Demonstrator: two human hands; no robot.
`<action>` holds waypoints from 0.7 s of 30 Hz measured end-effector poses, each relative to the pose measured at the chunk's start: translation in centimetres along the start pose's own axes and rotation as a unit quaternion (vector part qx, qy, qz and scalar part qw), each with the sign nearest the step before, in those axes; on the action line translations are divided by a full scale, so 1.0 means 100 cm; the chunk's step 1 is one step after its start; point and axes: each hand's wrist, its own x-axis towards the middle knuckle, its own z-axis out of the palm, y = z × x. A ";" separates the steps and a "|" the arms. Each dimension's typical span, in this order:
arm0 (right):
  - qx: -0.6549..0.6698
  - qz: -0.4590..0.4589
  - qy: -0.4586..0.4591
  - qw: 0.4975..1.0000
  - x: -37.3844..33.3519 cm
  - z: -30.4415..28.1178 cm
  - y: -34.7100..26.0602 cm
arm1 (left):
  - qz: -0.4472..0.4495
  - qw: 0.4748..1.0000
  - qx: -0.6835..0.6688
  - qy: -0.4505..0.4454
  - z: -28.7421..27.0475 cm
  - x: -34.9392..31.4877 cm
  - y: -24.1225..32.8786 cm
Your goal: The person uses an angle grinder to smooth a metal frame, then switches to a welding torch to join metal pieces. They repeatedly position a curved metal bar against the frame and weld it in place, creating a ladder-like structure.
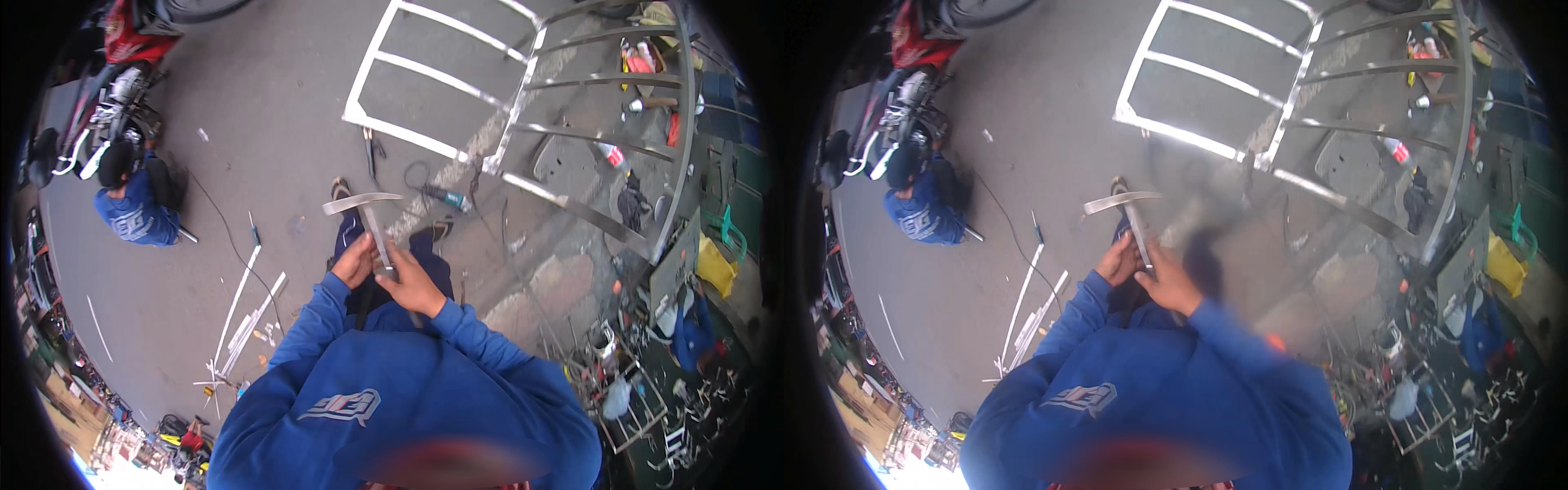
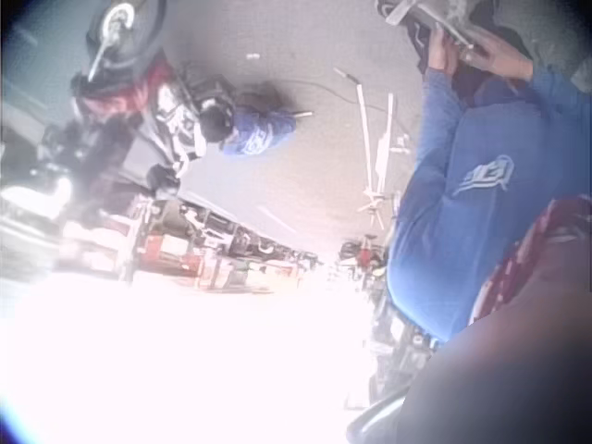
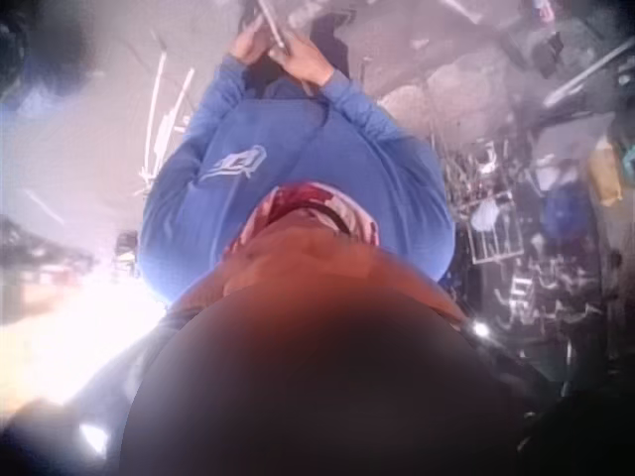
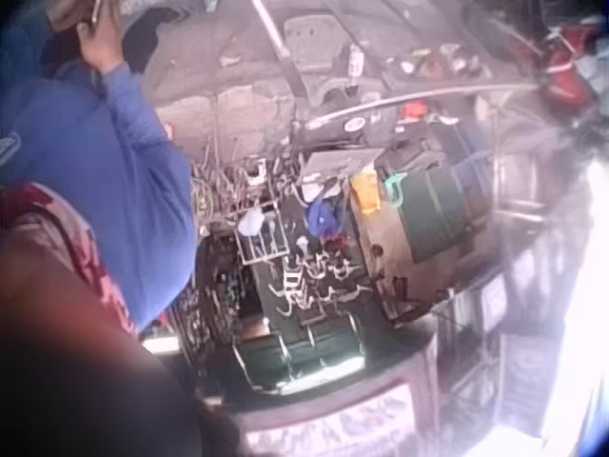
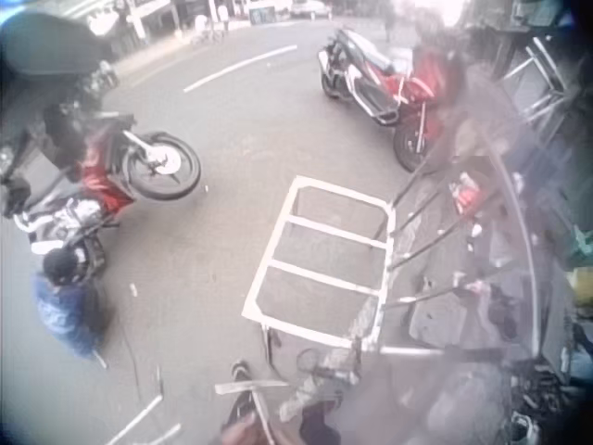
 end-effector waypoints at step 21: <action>-0.333 0.347 0.107 0.870 0.476 0.172 0.522 | -0.035 0.897 -0.128 0.422 -0.241 0.124 0.038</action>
